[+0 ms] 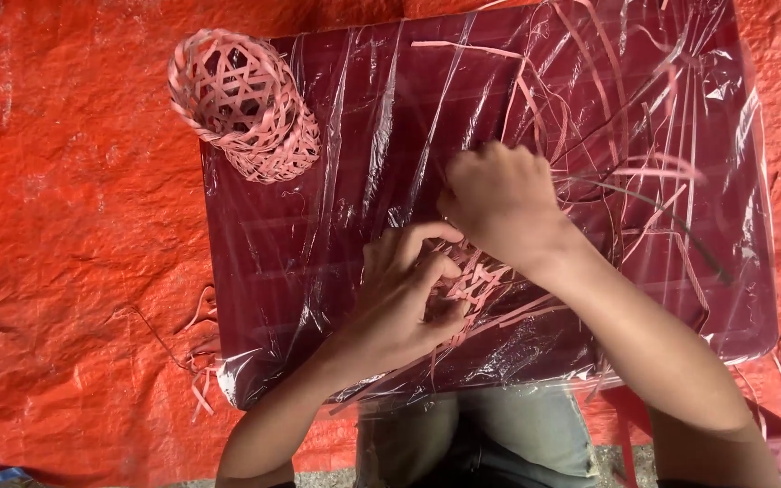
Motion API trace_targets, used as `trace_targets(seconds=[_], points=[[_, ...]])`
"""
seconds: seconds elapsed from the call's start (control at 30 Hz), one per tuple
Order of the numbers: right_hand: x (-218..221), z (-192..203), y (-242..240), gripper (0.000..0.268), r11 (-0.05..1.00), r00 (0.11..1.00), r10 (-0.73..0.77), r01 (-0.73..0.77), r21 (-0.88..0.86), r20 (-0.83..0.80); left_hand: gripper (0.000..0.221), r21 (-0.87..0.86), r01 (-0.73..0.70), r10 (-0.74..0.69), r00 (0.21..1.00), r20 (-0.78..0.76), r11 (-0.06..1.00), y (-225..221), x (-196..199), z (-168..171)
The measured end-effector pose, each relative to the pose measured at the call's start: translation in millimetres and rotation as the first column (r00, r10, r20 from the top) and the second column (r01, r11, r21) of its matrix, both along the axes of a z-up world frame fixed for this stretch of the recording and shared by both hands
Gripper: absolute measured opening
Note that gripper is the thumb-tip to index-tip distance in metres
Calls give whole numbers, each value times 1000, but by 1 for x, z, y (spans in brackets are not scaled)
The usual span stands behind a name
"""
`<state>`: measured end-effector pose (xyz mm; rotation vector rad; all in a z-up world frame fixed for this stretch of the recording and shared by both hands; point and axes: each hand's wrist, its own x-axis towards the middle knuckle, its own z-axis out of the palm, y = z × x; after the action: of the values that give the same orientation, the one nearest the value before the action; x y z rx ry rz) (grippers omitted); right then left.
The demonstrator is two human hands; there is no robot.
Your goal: Weaving a small cylindrical basket using thin pink strips on a table.
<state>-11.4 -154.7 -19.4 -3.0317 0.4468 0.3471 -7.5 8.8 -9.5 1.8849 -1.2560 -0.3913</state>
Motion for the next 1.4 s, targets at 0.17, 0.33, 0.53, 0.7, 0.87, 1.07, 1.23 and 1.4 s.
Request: trace_targets(seconds=[0.17, 0.33, 0.53, 0.7, 0.87, 1.07, 1.23, 1.4], points=[[-42, 92, -5, 15, 774, 809, -28, -353, 525, 587, 23, 1, 3, -3, 1000, -6, 1000, 1, 4, 7], [-93, 61, -20, 11, 526, 808, -104, -449, 722, 579, 23, 5, -21, 22, 998, -55, 1000, 1, 6, -2], [-100, 28, -25, 14, 409, 844, -12, -485, 773, 536, 25, 63, 25, -22, 998, -57, 998, 3, 8, 0], [-88, 29, -19, 15, 410, 849, -126, -426, 806, 513, 25, 90, 19, -12, 997, -80, 996, 2, 7, 3], [-86, 27, -16, 17, 432, 835, -142, -431, 793, 532, 26, 64, 15, -12, 998, -54, 998, 2, 6, 5], [-88, 22, -17, 24, 426, 838, -141, -429, 797, 527, 23, 53, -14, 16, 999, -44, 998, 0, 5, 2], [-86, 26, -14, 25, 527, 830, -96, -425, 736, 549, 22, 56, -27, 29, 998, -47, 998, 0, 3, -1], [-79, 37, -9, 18, 535, 810, -87, -453, 713, 580, 24, 54, -38, 42, 997, -68, 998, -1, 2, 3]])
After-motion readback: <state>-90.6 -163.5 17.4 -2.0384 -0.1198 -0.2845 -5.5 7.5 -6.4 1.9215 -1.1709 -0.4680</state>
